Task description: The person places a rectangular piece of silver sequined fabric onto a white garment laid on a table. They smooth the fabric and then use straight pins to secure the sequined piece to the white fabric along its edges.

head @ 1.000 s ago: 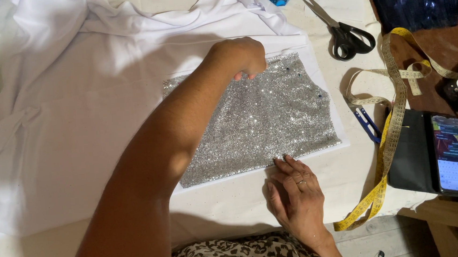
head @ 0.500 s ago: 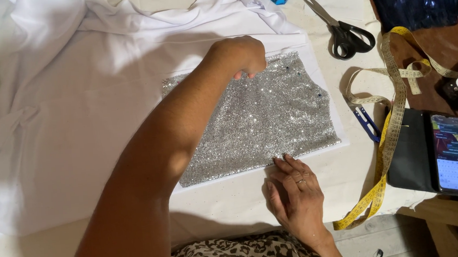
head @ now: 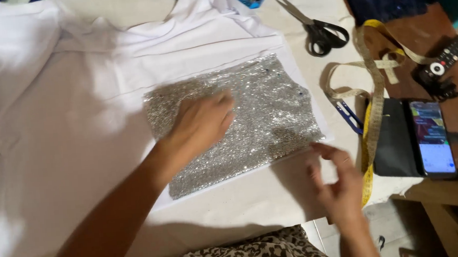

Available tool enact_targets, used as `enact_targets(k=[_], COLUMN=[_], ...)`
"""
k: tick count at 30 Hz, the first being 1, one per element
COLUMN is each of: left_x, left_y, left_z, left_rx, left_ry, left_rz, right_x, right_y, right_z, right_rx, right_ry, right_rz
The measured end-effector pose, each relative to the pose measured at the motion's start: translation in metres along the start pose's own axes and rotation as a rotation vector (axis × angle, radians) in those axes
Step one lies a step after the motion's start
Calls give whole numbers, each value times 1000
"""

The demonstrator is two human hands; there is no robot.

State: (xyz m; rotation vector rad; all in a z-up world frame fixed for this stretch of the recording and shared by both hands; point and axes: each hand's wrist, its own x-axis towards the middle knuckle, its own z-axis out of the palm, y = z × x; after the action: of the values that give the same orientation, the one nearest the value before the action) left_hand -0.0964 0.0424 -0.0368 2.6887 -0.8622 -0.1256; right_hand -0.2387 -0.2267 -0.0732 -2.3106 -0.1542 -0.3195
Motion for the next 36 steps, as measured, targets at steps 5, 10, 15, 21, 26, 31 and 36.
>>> enact_targets(k=[5, 10, 15, 21, 26, 31, 36], left_x=[-128, -172, -177, -172, -171, -170, -170], left_y=[4, 10, 10, 13, 15, 14, 14], left_z=[40, 50, 52, 48, 48, 51, 53], left_rx=[-14, 14, 66, 51, 74, 120, 176], left_ry=[361, 460, 489, 522, 526, 555, 559], left_rz=[193, 115, 70, 82, 51, 111, 99], right_x=[54, 73, 75, 72, 72, 74, 73], right_y=[-1, 21, 32, 37, 42, 42, 33], right_z=[-53, -40, -33, -30, -29, -32, -36], right_rx=[-104, -207, -261, -210, -126, -68, -59], right_ry=[-115, -232, -233, -178, -160, -134, -149], right_rz=[701, 721, 695, 652, 627, 617, 661])
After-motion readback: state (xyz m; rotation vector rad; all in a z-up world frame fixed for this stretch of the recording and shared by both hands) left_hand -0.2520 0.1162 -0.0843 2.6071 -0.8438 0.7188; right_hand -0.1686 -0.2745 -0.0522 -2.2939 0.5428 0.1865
